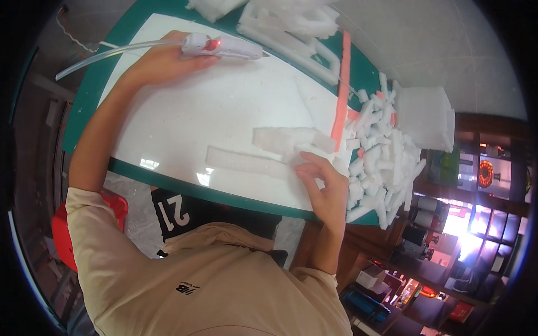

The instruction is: Gluing white foam blocks together using a hot glue gun.

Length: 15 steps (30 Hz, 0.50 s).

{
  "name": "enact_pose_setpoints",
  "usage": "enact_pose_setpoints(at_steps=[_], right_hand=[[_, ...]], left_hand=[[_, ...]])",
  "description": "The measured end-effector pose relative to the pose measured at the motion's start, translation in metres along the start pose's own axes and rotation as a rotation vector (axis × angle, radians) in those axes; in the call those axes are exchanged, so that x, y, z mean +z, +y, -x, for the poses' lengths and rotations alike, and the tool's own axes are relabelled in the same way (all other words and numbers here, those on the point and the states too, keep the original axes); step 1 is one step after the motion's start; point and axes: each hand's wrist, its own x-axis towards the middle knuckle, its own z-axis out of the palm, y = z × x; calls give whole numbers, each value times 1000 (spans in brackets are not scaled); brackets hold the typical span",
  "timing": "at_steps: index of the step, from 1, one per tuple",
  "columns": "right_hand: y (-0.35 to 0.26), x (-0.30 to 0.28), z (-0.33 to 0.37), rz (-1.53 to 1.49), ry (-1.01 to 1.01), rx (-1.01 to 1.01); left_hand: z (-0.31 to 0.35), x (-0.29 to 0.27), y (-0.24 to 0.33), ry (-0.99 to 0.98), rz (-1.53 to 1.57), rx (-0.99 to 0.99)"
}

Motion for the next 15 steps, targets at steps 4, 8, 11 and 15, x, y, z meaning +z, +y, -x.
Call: enact_pose_setpoints(at_steps=[4,8,11,15], right_hand=[[5,-6,11,-21,2,70],[14,-11,25,-115,12,136],[18,-16,33,-102,-35,143],[19,-19,43,-106,-26,150]], left_hand=[[-1,1,2,-4,-44,-19],[-4,4,-4,-27,-22,-29],[-5,4,-5,-24,10,-1],[-2,2,-2,-6,2,-35]])
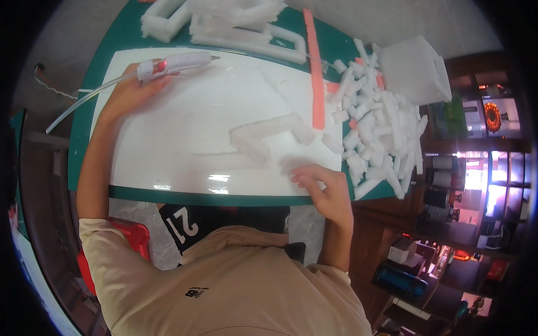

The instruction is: Gluing white foam blocks together using a hot glue gun.

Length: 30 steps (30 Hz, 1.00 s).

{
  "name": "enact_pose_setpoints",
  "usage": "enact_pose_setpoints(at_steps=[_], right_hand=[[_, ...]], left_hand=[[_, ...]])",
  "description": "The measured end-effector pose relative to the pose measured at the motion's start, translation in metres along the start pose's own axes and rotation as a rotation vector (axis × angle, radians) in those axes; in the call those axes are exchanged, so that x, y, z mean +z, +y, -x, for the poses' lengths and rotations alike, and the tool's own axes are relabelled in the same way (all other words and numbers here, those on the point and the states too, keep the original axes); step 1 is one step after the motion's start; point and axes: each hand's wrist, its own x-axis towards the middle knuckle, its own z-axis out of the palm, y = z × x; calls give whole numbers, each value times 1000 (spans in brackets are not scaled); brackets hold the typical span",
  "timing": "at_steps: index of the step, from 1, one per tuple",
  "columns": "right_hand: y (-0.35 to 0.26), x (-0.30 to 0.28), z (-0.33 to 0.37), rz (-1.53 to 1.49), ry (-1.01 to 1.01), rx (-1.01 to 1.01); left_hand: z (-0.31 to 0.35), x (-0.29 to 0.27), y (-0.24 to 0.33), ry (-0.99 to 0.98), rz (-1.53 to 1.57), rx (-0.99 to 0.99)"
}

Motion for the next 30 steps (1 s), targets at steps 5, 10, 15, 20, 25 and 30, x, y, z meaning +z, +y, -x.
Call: enact_pose_setpoints(at_steps=[5,10,15,20,25,30], right_hand=[[0,-6,14,-17,-99,-38],[8,-11,28,-93,-124,-14],[10,-18,41,-82,-153,-37],[14,-22,45,-43,-82,-18],[23,-24,27,-118,-6,17],[15,-17,5,-54,27,40]], left_hand=[[-1,3,2,-2,35,-31],[3,3,16,-19,64,-77],[2,2,20,31,112,-101],[1,-1,12,10,109,-89],[-1,3,10,-20,106,-128],[-1,4,3,-41,116,-105]])
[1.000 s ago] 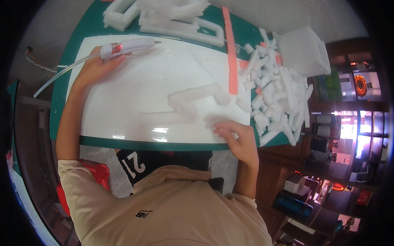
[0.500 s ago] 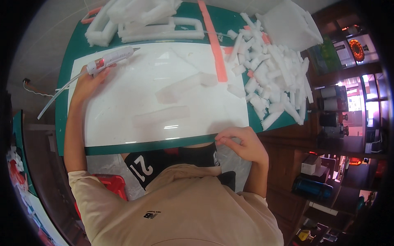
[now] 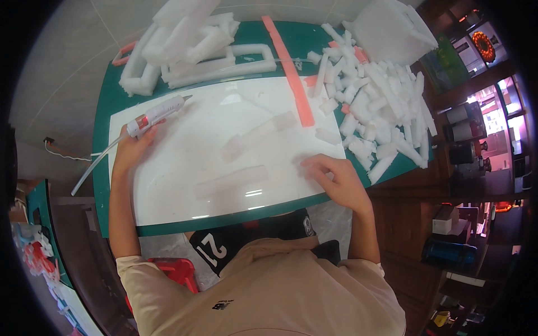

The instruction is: Gluing white foam blocks together using a hot glue gun.

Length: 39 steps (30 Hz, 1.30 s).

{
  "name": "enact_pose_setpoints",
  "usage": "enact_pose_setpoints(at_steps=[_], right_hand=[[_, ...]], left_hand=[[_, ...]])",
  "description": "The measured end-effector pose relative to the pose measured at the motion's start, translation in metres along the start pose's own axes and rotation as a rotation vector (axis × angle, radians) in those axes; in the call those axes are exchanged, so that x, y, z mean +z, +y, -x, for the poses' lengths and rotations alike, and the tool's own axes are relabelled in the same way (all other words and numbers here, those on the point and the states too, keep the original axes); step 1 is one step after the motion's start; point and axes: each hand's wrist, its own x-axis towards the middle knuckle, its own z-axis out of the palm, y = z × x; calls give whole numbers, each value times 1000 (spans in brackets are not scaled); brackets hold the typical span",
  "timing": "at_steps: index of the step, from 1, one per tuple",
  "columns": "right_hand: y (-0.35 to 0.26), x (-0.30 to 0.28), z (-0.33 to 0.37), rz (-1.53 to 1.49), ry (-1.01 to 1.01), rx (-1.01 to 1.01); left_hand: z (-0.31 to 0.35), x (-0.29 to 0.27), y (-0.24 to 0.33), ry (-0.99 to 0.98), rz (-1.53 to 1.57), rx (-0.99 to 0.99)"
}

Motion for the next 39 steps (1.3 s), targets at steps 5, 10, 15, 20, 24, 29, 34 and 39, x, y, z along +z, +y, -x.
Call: enact_pose_setpoints(at_steps=[5,10,15,20,24,29,34,39], right_hand=[[11,8,-10,63,102,-82],[-6,44,-14,104,72,-301],[-12,76,-28,237,68,-546],[-8,68,-24,108,-132,-412],[-13,44,-7,-375,-286,-38],[5,37,-2,-697,-216,-69],[6,40,-3,-663,-203,-49],[-1,42,-2,-731,-187,-20]], left_hand=[[0,-3,-1,-20,14,20],[-3,-5,-13,-28,-9,-8],[-2,-4,1,-50,11,-34],[0,0,1,-1,62,29],[8,-5,7,-89,42,39],[19,8,4,-163,127,273],[26,16,30,-279,400,249],[30,11,32,-362,461,259]])
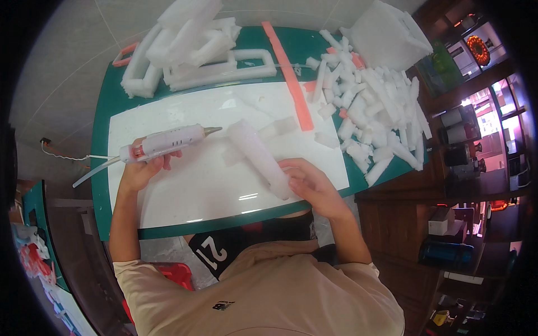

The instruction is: Gluing white foam blocks together using a hot glue gun.

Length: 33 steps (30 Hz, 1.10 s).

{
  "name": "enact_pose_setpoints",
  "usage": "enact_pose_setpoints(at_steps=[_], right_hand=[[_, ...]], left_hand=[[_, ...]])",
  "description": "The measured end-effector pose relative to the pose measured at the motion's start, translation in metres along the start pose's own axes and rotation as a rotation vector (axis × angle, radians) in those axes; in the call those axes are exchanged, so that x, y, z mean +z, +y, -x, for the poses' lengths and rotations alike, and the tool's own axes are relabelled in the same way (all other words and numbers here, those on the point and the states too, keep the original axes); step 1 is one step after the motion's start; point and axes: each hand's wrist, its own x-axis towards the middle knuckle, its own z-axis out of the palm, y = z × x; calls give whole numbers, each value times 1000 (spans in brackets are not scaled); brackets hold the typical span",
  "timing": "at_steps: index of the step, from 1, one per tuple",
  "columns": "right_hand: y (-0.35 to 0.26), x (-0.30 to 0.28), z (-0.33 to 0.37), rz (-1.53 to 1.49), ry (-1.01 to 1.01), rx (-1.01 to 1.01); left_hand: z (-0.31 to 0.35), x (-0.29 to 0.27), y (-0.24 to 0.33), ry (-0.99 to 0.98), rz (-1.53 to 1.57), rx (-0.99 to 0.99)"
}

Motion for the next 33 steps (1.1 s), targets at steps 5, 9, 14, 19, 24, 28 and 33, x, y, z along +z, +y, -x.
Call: enact_pose_setpoints(at_steps=[5,9,14,19,24,28,33], right_hand=[[8,0,0,46,8,-6],[10,1,0,77,8,-1],[7,4,-1,90,-9,52],[8,5,-3,114,-26,31],[10,4,-3,108,-23,41],[9,4,-3,111,-24,37],[11,1,-3,111,-22,28]], left_hand=[[4,1,-3,-10,13,-5],[2,2,-3,-48,-3,-36],[4,3,-11,-23,-45,-13],[5,2,-16,17,-109,7],[5,4,-15,40,-105,9],[5,4,-13,27,-122,0],[12,-6,-25,36,-167,-126]])
